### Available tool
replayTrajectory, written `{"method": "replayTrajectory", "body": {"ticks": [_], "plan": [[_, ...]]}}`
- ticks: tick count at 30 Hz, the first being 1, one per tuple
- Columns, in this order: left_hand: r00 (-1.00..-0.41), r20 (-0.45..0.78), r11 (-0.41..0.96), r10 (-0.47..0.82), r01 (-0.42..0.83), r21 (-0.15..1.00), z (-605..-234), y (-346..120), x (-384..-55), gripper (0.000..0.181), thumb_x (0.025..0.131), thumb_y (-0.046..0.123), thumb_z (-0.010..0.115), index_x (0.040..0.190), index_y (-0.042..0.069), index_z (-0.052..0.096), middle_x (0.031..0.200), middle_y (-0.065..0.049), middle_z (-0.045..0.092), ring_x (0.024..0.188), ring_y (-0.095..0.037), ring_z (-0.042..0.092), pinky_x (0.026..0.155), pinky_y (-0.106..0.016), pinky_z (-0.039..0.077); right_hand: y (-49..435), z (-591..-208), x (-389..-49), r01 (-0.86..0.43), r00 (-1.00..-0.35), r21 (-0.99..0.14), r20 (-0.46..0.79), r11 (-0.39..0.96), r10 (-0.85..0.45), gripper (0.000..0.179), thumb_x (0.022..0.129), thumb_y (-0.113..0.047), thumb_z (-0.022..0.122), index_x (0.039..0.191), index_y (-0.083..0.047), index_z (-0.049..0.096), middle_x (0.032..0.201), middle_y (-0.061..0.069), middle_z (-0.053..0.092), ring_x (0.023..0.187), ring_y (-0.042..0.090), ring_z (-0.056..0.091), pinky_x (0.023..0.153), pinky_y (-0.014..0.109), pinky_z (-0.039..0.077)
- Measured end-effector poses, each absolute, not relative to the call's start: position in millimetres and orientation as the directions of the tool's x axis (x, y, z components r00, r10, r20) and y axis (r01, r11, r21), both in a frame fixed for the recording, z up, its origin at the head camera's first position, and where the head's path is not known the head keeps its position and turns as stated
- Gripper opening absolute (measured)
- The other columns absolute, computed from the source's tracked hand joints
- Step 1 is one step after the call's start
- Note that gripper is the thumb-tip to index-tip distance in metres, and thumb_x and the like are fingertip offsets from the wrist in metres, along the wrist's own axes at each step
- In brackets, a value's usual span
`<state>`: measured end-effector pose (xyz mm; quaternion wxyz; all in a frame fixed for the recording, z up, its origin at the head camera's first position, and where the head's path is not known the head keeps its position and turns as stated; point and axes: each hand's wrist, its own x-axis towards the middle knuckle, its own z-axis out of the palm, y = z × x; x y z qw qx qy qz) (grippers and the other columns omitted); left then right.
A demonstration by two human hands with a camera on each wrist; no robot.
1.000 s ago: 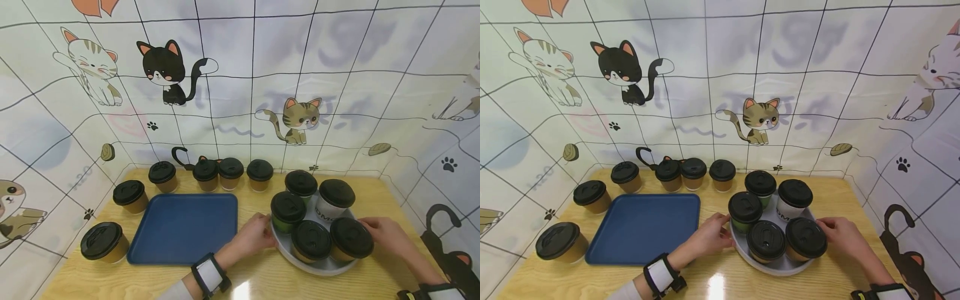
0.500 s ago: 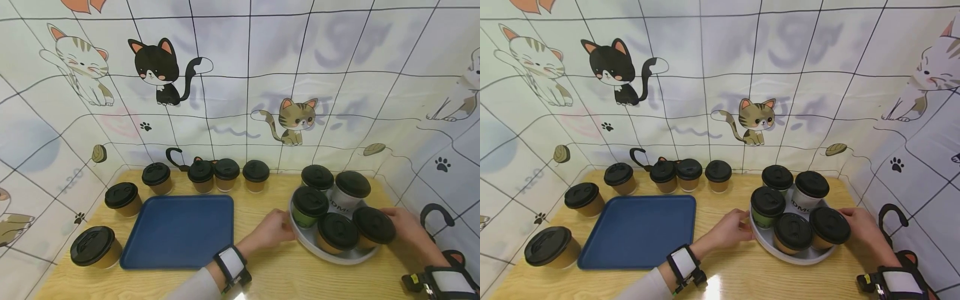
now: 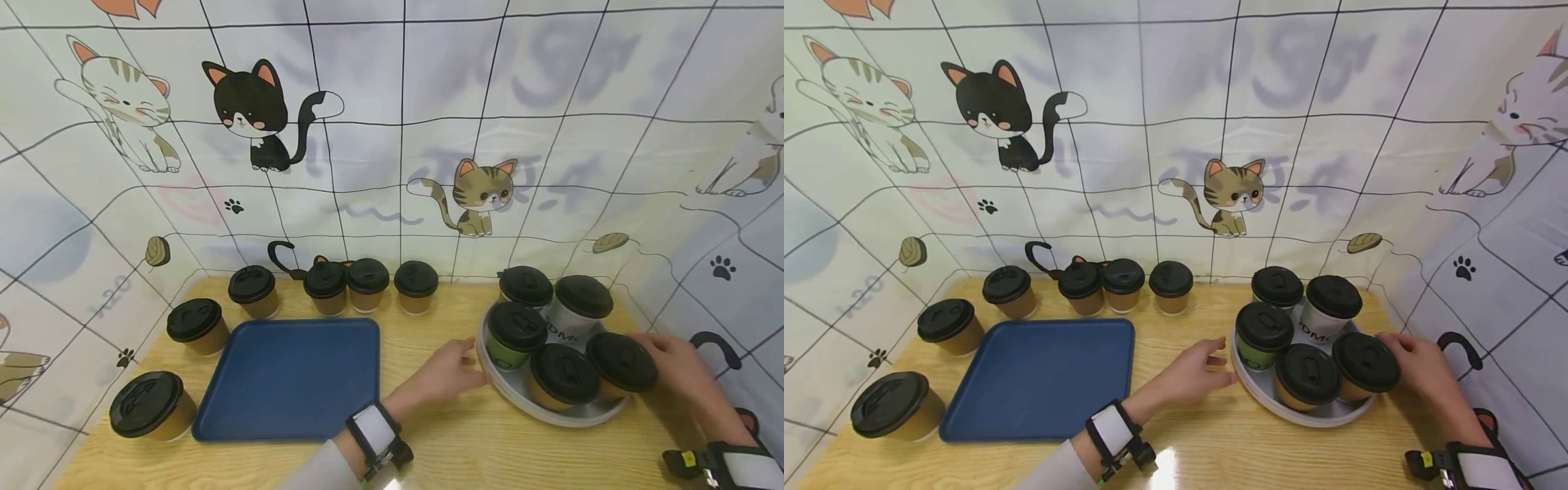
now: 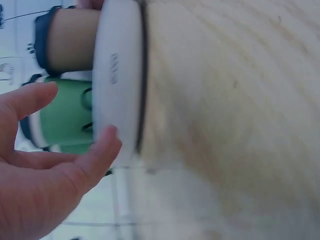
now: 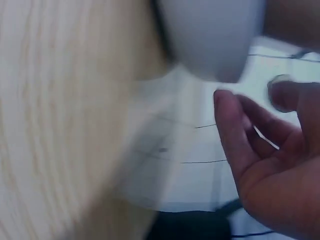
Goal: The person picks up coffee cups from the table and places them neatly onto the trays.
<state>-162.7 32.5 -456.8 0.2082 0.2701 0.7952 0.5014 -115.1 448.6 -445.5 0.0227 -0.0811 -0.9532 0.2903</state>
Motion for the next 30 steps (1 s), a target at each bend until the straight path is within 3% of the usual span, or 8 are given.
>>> {"method": "replayTrajectory", "body": {"ticks": [2, 6, 9, 13, 18, 23, 27, 30], "plan": [[-0.784, -0.068, 0.366, 0.617, 0.21, 0.907, -447, 18, -161, 0.074, 0.096, 0.03, 0.073, 0.159, 0.007, 0.04, 0.155, -0.011, 0.049, 0.133, -0.023, 0.057, 0.099, -0.028, 0.051, 442, -437, -108, 0.105, -0.982, -0.601, 0.066, 0.793, 0.18, 0.056, 0.113, -0.033, 0.039, 0.134, 0.016, 0.057, 0.126, 0.041, 0.06, 0.093, 0.011, 0.068, 0.074, 0.031, 0.053], [-0.803, -0.009, 0.391, 0.595, 0.28, 0.877, -427, -14, -158, 0.062, 0.101, 0.032, 0.067, 0.155, 0.01, 0.048, 0.151, -0.009, 0.055, 0.137, -0.027, 0.053, 0.108, -0.041, 0.047, 420, -414, -92, 0.023, -0.95, -0.628, 0.228, 0.778, 0.212, 0.051, 0.114, -0.022, 0.035, 0.143, 0.018, 0.046, 0.125, 0.04, 0.061, 0.084, -0.027, 0.042, 0.065, 0.005, 0.043], [-0.828, 0.044, 0.433, 0.559, 0.337, 0.836, -418, -38, -156, 0.054, 0.102, 0.032, 0.066, 0.15, 0.012, 0.054, 0.146, -0.006, 0.059, 0.135, -0.027, 0.054, 0.107, -0.047, 0.047, 395, -393, -79, 0.052, -0.891, -0.644, 0.315, 0.763, 0.326, 0.049, 0.114, -0.026, 0.039, 0.151, 0.006, 0.045, 0.13, 0.004, 0.068, 0.096, -0.026, 0.04, 0.076, 0.002, 0.037], [-0.861, 0.092, 0.493, 0.5, 0.37, 0.788, -414, -68, -154, 0.05, 0.102, 0.03, 0.067, 0.147, 0.011, 0.057, 0.145, -0.007, 0.059, 0.134, -0.029, 0.055, 0.105, -0.052, 0.047, 356, -367, -63, 0.016, -0.82, -0.716, 0.39, 0.698, 0.419, 0.041, 0.111, -0.026, 0.047, 0.15, -0.015, 0.054, 0.122, -0.034, 0.055, 0.115, -0.018, 0.043, 0.089, 0.003, 0.031], [-0.907, 0.11, 0.549, 0.407, 0.339, 0.764, -412, -108, -155, 0.048, 0.1, 0.025, 0.069, 0.145, 0.01, 0.06, 0.144, -0.008, 0.06, 0.134, -0.033, 0.054, 0.105, -0.056, 0.046, 297, -344, -52, -0.167, -0.772, -0.703, 0.53, 0.691, 0.352, 0.031, 0.106, -0.01, 0.058, 0.135, -0.012, 0.067, 0.124, -0.026, 0.063, 0.116, -0.013, 0.053, 0.094, 0.004, 0.036], [-0.945, 0.098, 0.63, 0.313, 0.284, 0.723, -416, -148, -158, 0.051, 0.1, 0.024, 0.071, 0.147, 0.01, 0.058, 0.144, -0.009, 0.06, 0.136, -0.034, 0.053, 0.106, -0.056, 0.045, 246, -341, -48, -0.452, -0.714, -0.59, 0.689, 0.669, 0.124, 0.025, 0.098, 0.005, 0.063, 0.12, 0.001, 0.073, 0.117, -0.017, 0.07, 0.105, -0.006, 0.062, 0.087, 0.006, 0.042], [-0.964, 0.093, 0.696, 0.249, 0.245, 0.675, -421, -176, -162, 0.056, 0.1, 0.024, 0.07, 0.15, 0.007, 0.053, 0.144, -0.015, 0.059, 0.136, -0.04, 0.051, 0.106, -0.061, 0.043, 206, -347, -54, -0.537, -0.726, -0.51, 0.685, 0.672, -0.06, 0.026, 0.095, 0.002, 0.069, 0.118, -0.008, 0.074, 0.115, -0.006, 0.072, 0.103, 0.0, 0.063, 0.089, 0.009, 0.042], [-0.977, 0.09, 0.748, 0.191, 0.204, 0.632, -428, -198, -169, 0.057, 0.099, 0.023, 0.069, 0.15, 0.003, 0.052, 0.146, -0.022, 0.055, 0.138, -0.045, 0.047, 0.11, -0.07, 0.032, 175, -359, -63, -0.533, -0.779, -0.471, 0.597, 0.703, -0.19, 0.025, 0.096, -0.009, 0.072, 0.12, -0.017, 0.073, 0.117, -0.006, 0.071, 0.11, 0.009, 0.065, 0.093, 0.022, 0.049]]}}
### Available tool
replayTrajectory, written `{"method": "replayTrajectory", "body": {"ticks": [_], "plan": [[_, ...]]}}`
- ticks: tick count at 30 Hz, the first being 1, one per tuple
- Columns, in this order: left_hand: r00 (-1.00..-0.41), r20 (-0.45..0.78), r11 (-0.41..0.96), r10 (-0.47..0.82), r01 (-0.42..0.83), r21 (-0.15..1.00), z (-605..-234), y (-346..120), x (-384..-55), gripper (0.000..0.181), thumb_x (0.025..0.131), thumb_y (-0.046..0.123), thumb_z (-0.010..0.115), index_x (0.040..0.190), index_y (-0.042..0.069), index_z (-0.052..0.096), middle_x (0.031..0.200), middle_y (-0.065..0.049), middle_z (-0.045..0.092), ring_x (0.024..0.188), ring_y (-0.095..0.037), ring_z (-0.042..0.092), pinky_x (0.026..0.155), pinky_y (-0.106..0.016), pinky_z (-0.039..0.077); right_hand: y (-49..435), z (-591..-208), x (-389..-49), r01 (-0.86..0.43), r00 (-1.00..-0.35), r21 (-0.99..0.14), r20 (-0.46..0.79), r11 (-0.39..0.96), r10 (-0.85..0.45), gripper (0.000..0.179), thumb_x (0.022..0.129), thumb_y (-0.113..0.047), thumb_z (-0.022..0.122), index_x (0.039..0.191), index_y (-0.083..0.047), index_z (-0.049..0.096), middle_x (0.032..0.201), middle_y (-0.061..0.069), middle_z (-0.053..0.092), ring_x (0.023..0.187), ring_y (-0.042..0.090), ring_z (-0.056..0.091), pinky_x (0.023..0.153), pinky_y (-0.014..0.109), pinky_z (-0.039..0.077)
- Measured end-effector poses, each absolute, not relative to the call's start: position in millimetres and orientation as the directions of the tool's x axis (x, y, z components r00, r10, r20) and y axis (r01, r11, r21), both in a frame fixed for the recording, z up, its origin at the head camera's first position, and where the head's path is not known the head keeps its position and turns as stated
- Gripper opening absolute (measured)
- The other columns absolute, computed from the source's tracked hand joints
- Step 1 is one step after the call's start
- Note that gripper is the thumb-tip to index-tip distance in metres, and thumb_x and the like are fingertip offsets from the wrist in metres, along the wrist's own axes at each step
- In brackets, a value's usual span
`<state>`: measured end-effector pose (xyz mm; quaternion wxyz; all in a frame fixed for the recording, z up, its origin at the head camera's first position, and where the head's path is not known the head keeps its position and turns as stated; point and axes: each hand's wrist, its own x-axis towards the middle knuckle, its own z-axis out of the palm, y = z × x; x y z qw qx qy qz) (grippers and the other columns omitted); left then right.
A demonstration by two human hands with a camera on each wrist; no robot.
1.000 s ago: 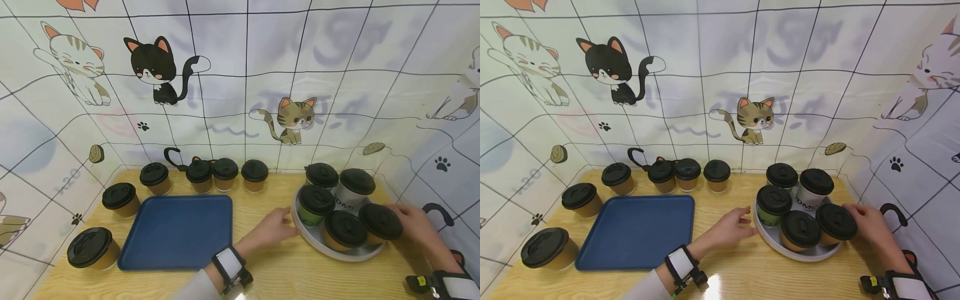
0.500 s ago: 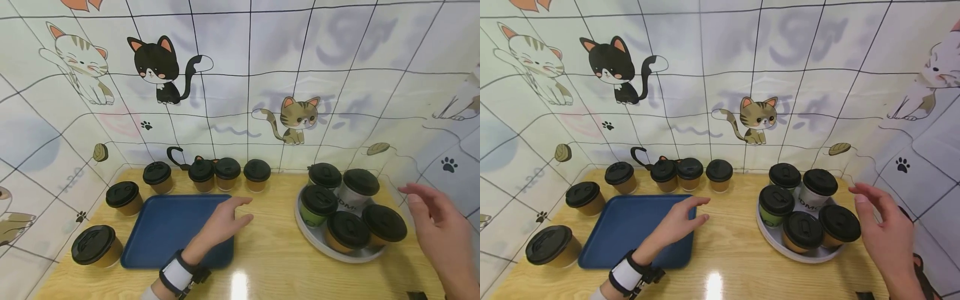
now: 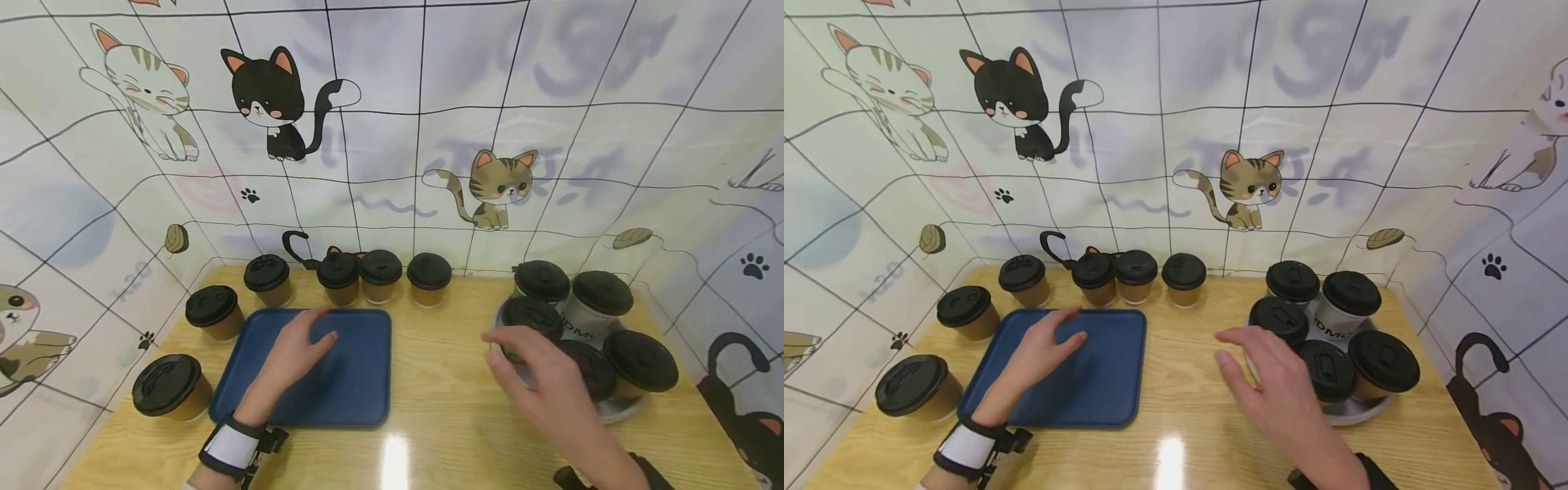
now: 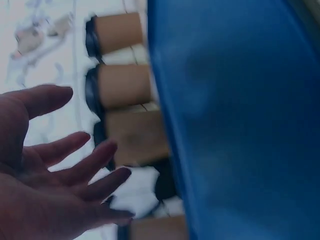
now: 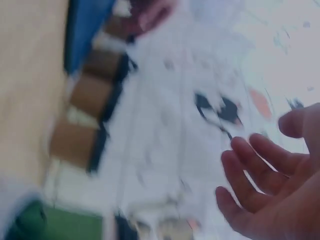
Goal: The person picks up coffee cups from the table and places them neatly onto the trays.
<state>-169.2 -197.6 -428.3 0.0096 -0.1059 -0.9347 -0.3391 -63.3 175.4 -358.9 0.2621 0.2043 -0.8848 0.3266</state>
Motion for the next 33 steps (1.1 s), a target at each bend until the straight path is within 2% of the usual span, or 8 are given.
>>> {"method": "replayTrajectory", "body": {"ticks": [4, 7, 10, 13, 18, 20, 23, 33], "plan": [[-0.994, 0.068, 0.818, 0.083, 0.107, 0.565, -443, -224, -182, 0.057, 0.099, 0.023, 0.069, 0.148, -0.002, 0.052, 0.152, -0.029, 0.044, 0.143, -0.05, 0.036, 0.11, -0.082, 0.012, 139, -380, -82, -0.496, -0.853, -0.461, 0.419, 0.736, -0.312, 0.016, 0.1, -0.026, 0.07, 0.114, -0.021, 0.074, 0.115, -0.008, 0.071, 0.11, 0.019, 0.067, 0.09, 0.043, 0.056], [-0.999, 0.032, 0.851, 0.001, 0.018, 0.525, -453, -239, -186, 0.062, 0.1, 0.025, 0.067, 0.15, -0.004, 0.047, 0.157, -0.034, 0.033, 0.147, -0.053, 0.027, 0.106, -0.086, 0.008, 114, -399, -93, -0.475, -0.875, -0.417, 0.319, 0.775, -0.365, 0.014, 0.099, -0.03, 0.071, 0.107, -0.019, 0.077, 0.107, -0.006, 0.074, 0.102, 0.02, 0.07, 0.084, 0.043, 0.058], [-0.998, 0.019, 0.877, -0.056, -0.04, 0.478, -459, -246, -187, 0.068, 0.1, 0.029, 0.066, 0.151, -0.009, 0.043, 0.159, -0.037, 0.025, 0.148, -0.055, 0.02, 0.105, -0.087, 0.01, 93, -416, -105, -0.489, -0.868, -0.322, 0.269, 0.811, -0.417, 0.013, 0.095, -0.027, 0.074, 0.1, -0.015, 0.078, 0.093, -0.002, 0.074, 0.084, 0.018, 0.071, 0.068, 0.036, 0.058], [-0.996, 0.015, 0.892, -0.088, -0.072, 0.446, -462, -251, -186, 0.073, 0.1, 0.032, 0.065, 0.152, -0.011, 0.039, 0.159, -0.04, 0.021, 0.148, -0.057, 0.017, 0.104, -0.087, 0.012, 78, -429, -118, -0.508, -0.859, -0.268, 0.223, 0.819, -0.461, 0.016, 0.094, -0.027, 0.074, 0.091, -0.012, 0.076, 0.081, 0.0, 0.07, 0.068, 0.016, 0.066, 0.054, 0.03, 0.051], [-0.992, -0.036, 0.89, -0.123, -0.126, 0.438, -464, -258, -185, 0.079, 0.099, 0.036, 0.063, 0.154, -0.011, 0.032, 0.159, -0.043, 0.015, 0.147, -0.061, 0.014, 0.104, -0.087, 0.014, 62, -443, -141, -0.514, -0.857, -0.232, 0.167, 0.826, -0.487, 0.046, 0.098, -0.031, 0.07, 0.058, -0.017, 0.053, 0.05, -0.007, 0.041, 0.044, 0.01, 0.042, 0.039, 0.026, 0.032], [-0.989, -0.05, 0.893, -0.136, -0.144, 0.427, -465, -260, -184, 0.08, 0.099, 0.038, 0.063, 0.155, -0.011, 0.031, 0.158, -0.044, 0.016, 0.146, -0.061, 0.017, 0.104, -0.086, 0.017, 57, -448, -148, -0.497, -0.868, -0.229, 0.13, 0.837, -0.48, 0.054, 0.099, -0.032, 0.068, 0.052, -0.019, 0.044, 0.046, -0.01, 0.03, 0.041, 0.009, 0.036, 0.037, 0.025, 0.027], [-0.986, -0.069, 0.895, -0.15, -0.165, 0.414, -465, -263, -183, 0.081, 0.099, 0.039, 0.062, 0.154, -0.012, 0.031, 0.157, -0.045, 0.019, 0.144, -0.061, 0.023, 0.103, -0.085, 0.024, 52, -456, -156, -0.468, -0.882, -0.236, 0.068, 0.852, -0.466, 0.058, 0.1, -0.031, 0.066, 0.049, -0.02, 0.041, 0.044, -0.011, 0.026, 0.04, 0.008, 0.033, 0.037, 0.024, 0.024], [-0.987, -0.099, 0.885, -0.129, -0.16, 0.438, -460, -267, -183, 0.081, 0.101, 0.039, 0.06, 0.153, -0.016, 0.031, 0.155, -0.045, 0.024, 0.142, -0.059, 0.029, 0.103, -0.077, 0.035, 50, -466, -168, -0.433, -0.886, -0.344, -0.008, 0.833, -0.463, 0.047, 0.094, -0.018, 0.066, 0.053, -0.019, 0.044, 0.05, -0.008, 0.035, 0.043, 0.009, 0.036, 0.041, 0.025, 0.029]]}}
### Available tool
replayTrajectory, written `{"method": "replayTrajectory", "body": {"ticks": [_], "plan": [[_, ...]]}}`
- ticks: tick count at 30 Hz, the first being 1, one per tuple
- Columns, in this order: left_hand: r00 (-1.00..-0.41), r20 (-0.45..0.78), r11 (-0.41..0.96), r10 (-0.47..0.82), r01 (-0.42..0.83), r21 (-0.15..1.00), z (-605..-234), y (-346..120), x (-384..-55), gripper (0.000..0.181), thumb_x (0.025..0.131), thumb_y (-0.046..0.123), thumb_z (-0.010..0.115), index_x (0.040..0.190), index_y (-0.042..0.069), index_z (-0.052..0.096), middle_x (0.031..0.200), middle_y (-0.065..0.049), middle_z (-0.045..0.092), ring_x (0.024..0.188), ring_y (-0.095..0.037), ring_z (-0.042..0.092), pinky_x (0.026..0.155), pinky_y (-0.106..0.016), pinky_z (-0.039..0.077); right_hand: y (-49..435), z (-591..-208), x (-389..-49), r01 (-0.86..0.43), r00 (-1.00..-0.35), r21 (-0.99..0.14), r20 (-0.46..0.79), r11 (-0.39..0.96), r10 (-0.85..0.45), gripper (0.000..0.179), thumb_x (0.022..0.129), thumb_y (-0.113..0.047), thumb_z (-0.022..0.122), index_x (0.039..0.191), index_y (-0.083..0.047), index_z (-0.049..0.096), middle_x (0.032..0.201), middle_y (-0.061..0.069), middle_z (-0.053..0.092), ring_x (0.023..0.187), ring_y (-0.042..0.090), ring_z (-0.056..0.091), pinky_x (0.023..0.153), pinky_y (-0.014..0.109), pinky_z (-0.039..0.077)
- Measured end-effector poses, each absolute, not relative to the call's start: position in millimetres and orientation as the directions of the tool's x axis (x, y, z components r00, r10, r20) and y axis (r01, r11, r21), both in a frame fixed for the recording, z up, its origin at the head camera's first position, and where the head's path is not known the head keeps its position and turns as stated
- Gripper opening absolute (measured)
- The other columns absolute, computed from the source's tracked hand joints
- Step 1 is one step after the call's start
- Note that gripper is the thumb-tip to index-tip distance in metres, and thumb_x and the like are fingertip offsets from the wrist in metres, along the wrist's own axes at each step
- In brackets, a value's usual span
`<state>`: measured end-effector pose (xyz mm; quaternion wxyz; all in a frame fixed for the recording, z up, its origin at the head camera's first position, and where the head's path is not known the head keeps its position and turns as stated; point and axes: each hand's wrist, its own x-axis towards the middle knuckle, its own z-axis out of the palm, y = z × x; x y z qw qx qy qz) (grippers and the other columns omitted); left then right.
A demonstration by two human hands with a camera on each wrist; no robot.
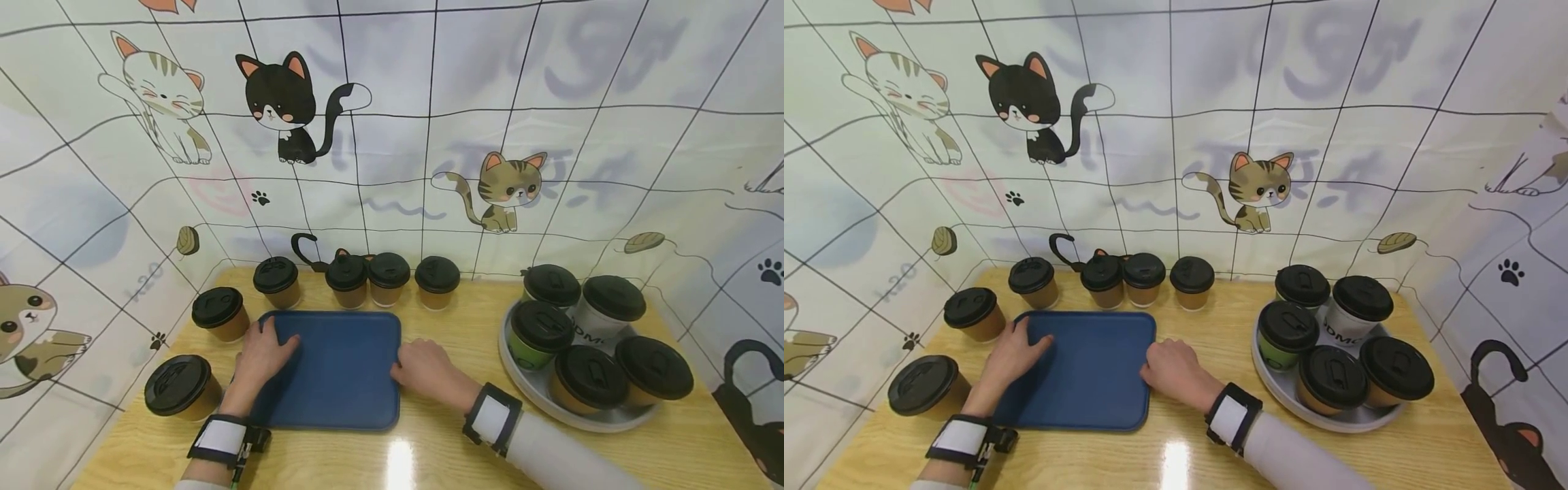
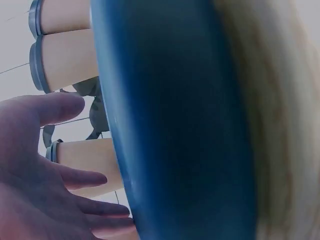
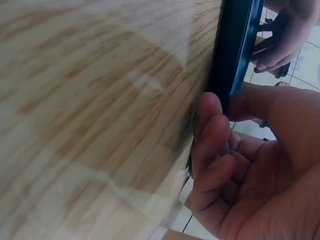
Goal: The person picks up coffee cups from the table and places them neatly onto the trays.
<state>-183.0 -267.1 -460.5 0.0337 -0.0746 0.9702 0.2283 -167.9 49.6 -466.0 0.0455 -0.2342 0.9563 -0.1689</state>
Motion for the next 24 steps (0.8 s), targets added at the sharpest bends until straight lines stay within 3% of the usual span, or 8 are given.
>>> {"method": "replayTrajectory", "body": {"ticks": [6, 15, 24], "plan": [[-0.995, -0.1, 0.852, -0.012, -0.063, 0.52, -455, -264, -184, 0.079, 0.103, 0.037, 0.057, 0.152, -0.019, 0.03, 0.153, -0.043, 0.032, 0.142, -0.057, 0.034, 0.112, -0.065, 0.034, 68, -461, -161, -0.387, -0.906, -0.34, -0.035, 0.857, -0.423, 0.046, 0.093, -0.015, 0.067, 0.053, -0.018, 0.044, 0.051, -0.006, 0.037, 0.043, 0.01, 0.038, 0.042, 0.026, 0.03], [-0.984, -0.156, 0.797, 0.08, -0.031, 0.604, -442, -245, -176, 0.082, 0.104, 0.038, 0.057, 0.155, -0.017, 0.024, 0.16, -0.044, 0.011, 0.147, -0.058, 0.02, 0.115, -0.068, 0.027, 103, -458, -142, -0.348, -0.935, -0.254, 0.026, 0.902, -0.353, 0.046, 0.095, -0.016, 0.071, 0.055, -0.016, 0.047, 0.051, -0.004, 0.041, 0.045, 0.014, 0.041, 0.043, 0.03, 0.033], [-0.981, -0.165, 0.775, 0.097, -0.03, 0.631, -441, -234, -171, 0.078, 0.105, 0.037, 0.057, 0.154, -0.016, 0.028, 0.155, -0.04, 0.035, 0.141, -0.055, 0.039, 0.111, -0.064, 0.037, 129, -458, -132, -0.339, -0.941, -0.189, 0.079, 0.922, -0.33, 0.046, 0.093, -0.013, 0.073, 0.056, -0.015, 0.047, 0.051, -0.003, 0.041, 0.045, 0.014, 0.041, 0.044, 0.031, 0.034]]}}
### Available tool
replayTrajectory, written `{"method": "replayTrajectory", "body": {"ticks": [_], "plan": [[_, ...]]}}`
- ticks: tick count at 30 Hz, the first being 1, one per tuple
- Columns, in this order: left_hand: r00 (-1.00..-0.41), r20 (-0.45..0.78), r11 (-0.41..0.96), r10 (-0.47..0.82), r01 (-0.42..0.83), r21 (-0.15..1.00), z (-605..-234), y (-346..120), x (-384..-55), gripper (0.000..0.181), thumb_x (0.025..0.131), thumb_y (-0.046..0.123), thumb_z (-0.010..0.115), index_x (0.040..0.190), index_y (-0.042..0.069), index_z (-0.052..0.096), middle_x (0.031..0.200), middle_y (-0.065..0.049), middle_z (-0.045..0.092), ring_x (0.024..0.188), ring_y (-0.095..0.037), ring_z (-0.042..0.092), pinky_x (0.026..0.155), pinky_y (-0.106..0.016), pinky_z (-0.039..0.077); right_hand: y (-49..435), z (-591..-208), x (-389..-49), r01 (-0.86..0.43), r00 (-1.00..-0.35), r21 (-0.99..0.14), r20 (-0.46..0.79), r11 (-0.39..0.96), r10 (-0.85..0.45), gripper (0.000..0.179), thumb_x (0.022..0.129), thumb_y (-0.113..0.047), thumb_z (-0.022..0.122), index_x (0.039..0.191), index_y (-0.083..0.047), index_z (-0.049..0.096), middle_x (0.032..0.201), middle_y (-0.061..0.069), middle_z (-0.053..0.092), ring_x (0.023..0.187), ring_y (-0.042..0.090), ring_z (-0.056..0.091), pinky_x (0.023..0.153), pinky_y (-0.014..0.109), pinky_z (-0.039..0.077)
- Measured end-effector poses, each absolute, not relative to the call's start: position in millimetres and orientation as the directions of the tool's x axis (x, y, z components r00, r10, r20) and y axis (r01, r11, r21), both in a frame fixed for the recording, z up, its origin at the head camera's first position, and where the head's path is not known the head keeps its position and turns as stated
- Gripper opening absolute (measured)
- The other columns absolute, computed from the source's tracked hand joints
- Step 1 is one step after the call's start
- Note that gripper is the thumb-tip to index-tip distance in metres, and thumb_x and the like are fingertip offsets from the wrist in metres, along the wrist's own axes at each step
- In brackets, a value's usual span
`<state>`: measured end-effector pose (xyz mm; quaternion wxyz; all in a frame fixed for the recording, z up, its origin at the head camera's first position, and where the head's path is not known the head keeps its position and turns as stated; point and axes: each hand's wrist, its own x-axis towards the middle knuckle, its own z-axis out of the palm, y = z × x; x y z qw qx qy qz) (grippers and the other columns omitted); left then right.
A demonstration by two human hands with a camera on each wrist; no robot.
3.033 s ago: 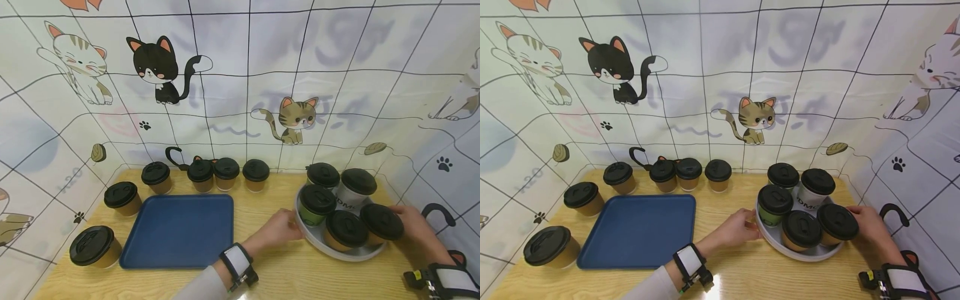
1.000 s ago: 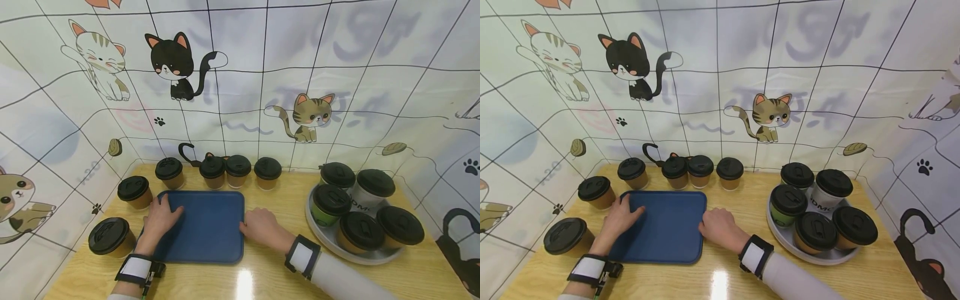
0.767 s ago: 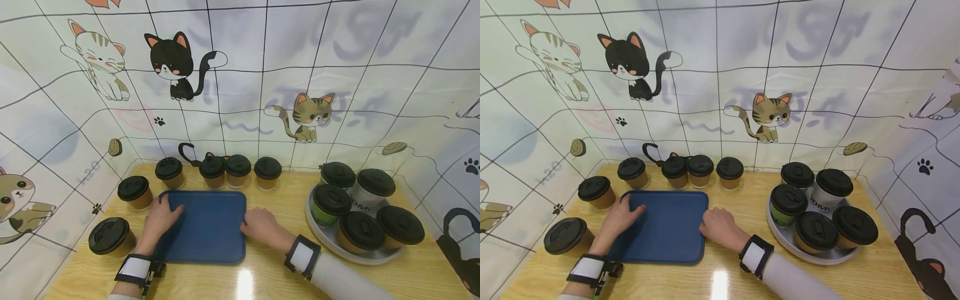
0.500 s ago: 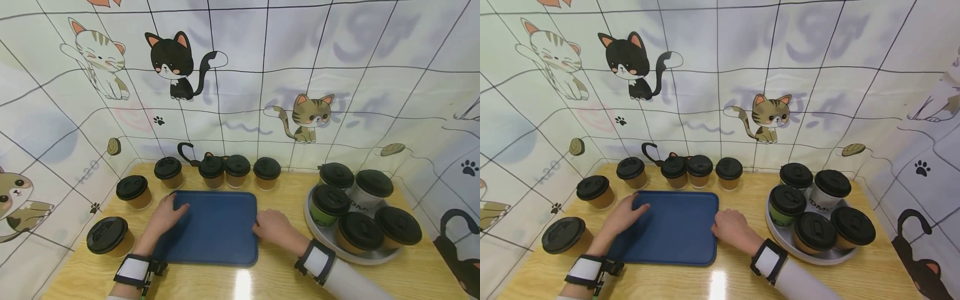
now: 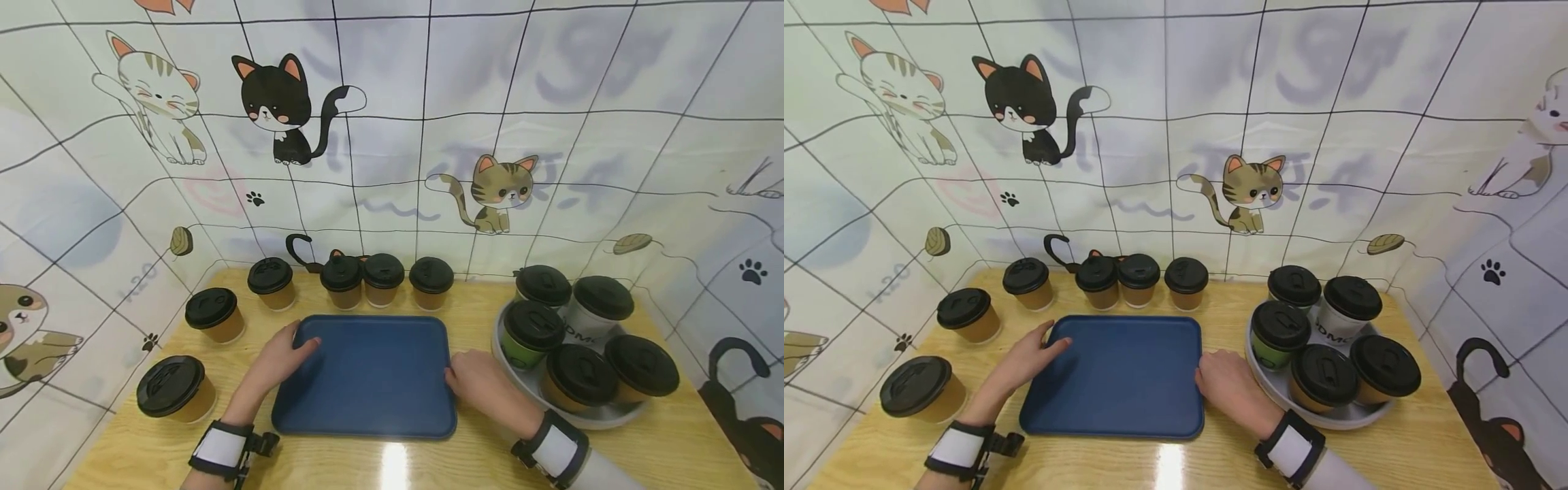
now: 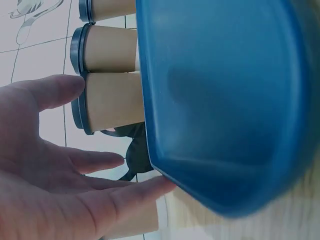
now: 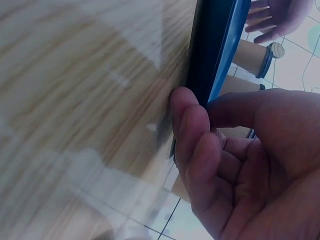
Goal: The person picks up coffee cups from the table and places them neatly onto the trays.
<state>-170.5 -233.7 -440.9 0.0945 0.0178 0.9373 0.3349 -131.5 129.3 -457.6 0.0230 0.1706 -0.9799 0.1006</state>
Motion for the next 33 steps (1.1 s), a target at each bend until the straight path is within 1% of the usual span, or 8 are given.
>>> {"method": "replayTrajectory", "body": {"ticks": [5, 15, 19, 25, 27, 29, 31, 33], "plan": [[-0.975, -0.203, 0.757, 0.093, -0.064, 0.65, -443, -231, -169, 0.079, 0.105, 0.041, 0.056, 0.156, -0.012, 0.028, 0.152, -0.038, 0.04, 0.134, -0.053, 0.048, 0.103, -0.062, 0.046, 137, -458, -126, -0.345, -0.936, -0.157, 0.131, 0.925, -0.327, 0.046, 0.091, -0.011, 0.074, 0.054, -0.015, 0.046, 0.05, -0.004, 0.041, 0.045, 0.014, 0.042, 0.044, 0.033, 0.037], [-0.972, -0.197, 0.723, 0.131, -0.042, 0.689, -448, -224, -170, 0.075, 0.104, 0.039, 0.059, 0.153, -0.012, 0.035, 0.147, -0.035, 0.05, 0.134, -0.049, 0.052, 0.103, -0.057, 0.049, 148, -460, -114, -0.307, -0.948, -0.085, 0.114, 0.948, -0.297, 0.043, 0.09, -0.009, 0.072, 0.054, -0.013, 0.049, 0.051, -0.002, 0.042, 0.047, 0.016, 0.043, 0.045, 0.037, 0.042], [-0.97, -0.184, 0.69, 0.161, -0.023, 0.724, -451, -224, -172, 0.071, 0.105, 0.033, 0.059, 0.154, -0.013, 0.035, 0.148, -0.033, 0.05, 0.135, -0.047, 0.052, 0.102, -0.054, 0.051, 154, -461, -112, -0.287, -0.954, -0.07, 0.115, 0.955, -0.278, 0.038, 0.091, -0.009, 0.072, 0.057, -0.01, 0.055, 0.052, 0.0, 0.045, 0.048, 0.018, 0.047, 0.046, 0.039, 0.045], [-0.974, -0.136, 0.601, 0.183, 0.001, 0.799, -466, -232, -182, 0.058, 0.103, 0.014, 0.062, 0.151, -0.012, 0.041, 0.143, -0.03, 0.056, 0.126, -0.042, 0.061, 0.085, -0.04, 0.06, 154, -447, -107, -0.212, -0.973, -0.085, 0.106, 0.973, -0.203, 0.044, 0.096, -0.021, 0.071, 0.058, -0.012, 0.051, 0.052, 0.002, 0.046, 0.046, 0.022, 0.051, 0.044, 0.041, 0.045], [-0.976, -0.115, 0.584, 0.184, 0.014, 0.812, -471, -236, -185, 0.054, 0.101, 0.007, 0.063, 0.149, -0.011, 0.046, 0.14, -0.028, 0.059, 0.122, -0.04, 0.063, 0.084, -0.038, 0.06, 151, -439, -107, -0.221, -0.967, -0.118, 0.151, 0.968, -0.203, 0.044, 0.097, -0.024, 0.071, 0.06, -0.014, 0.049, 0.051, 0.0, 0.043, 0.043, 0.02, 0.047, 0.042, 0.037, 0.041], [-0.977, -0.102, 0.581, 0.188, 0.027, 0.814, -474, -239, -187, 0.054, 0.097, 0.001, 0.066, 0.147, -0.01, 0.049, 0.137, -0.027, 0.061, 0.12, -0.039, 0.064, 0.085, -0.038, 0.06, 146, -432, -111, -0.239, -0.958, -0.187, 0.204, 0.953, -0.2, 0.038, 0.096, -0.025, 0.072, 0.066, -0.013, 0.054, 0.053, -0.002, 0.044, 0.043, 0.016, 0.044, 0.041, 0.034, 0.039], [-0.976, -0.098, 0.582, 0.197, 0.036, 0.812, -476, -240, -188, 0.056, 0.093, -0.002, 0.069, 0.145, -0.01, 0.051, 0.135, -0.027, 0.062, 0.12, -0.039, 0.064, 0.087, -0.039, 0.06, 141, -425, -120, -0.24, -0.957, -0.283, 0.231, 0.928, -0.177, 0.027, 0.097, -0.025, 0.071, 0.077, -0.009, 0.062, 0.06, -0.001, 0.052, 0.047, 0.014, 0.047, 0.044, 0.033, 0.041], [-0.973, -0.098, 0.587, 0.208, 0.044, 0.808, -478, -241, -188, 0.059, 0.09, -0.004, 0.072, 0.145, -0.01, 0.052, 0.135, -0.027, 0.062, 0.121, -0.04, 0.063, 0.088, -0.04, 0.059, 136, -421, -133, -0.227, -0.962, -0.4, 0.232, 0.888, -0.142, 0.02, 0.098, -0.025, 0.07, 0.095, -0.006, 0.069, 0.075, 0.003, 0.064, 0.059, 0.016, 0.057, 0.053, 0.036, 0.048]]}}
